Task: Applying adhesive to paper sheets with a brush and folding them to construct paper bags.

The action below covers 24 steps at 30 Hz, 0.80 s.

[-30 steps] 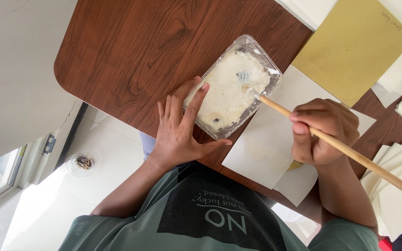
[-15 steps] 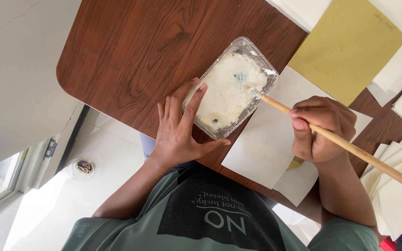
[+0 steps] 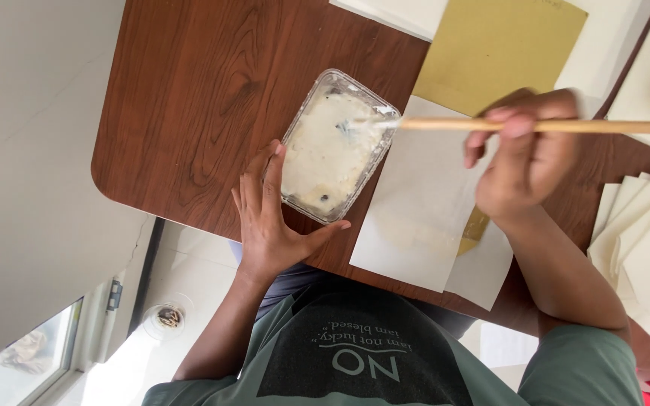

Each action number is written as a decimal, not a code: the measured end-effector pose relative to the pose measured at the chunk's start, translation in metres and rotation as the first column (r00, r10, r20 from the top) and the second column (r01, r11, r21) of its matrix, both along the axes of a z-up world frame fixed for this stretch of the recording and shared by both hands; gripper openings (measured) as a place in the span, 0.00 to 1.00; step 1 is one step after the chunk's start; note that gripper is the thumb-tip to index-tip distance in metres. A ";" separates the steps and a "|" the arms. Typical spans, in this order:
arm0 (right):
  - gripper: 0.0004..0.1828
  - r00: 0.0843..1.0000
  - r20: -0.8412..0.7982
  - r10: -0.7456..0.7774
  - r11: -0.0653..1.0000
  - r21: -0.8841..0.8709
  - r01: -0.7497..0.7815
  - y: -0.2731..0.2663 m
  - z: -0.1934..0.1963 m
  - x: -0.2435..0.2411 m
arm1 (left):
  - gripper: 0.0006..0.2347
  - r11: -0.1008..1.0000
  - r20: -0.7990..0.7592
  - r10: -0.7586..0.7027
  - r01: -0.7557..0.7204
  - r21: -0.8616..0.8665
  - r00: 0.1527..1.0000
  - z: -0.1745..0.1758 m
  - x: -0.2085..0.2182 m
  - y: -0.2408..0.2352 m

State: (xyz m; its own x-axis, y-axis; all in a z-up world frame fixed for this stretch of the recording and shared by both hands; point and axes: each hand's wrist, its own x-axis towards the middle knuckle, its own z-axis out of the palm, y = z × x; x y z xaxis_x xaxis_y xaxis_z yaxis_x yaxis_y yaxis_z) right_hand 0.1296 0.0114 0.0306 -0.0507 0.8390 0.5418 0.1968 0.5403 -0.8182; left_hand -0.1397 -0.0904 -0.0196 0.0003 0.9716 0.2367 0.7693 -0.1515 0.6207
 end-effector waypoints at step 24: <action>0.23 0.953 -0.125 -0.275 0.856 0.420 0.302 -0.068 0.060 0.090 | 0.55 0.950 -0.301 0.310 -0.284 0.130 0.902 -0.011 0.005 0.013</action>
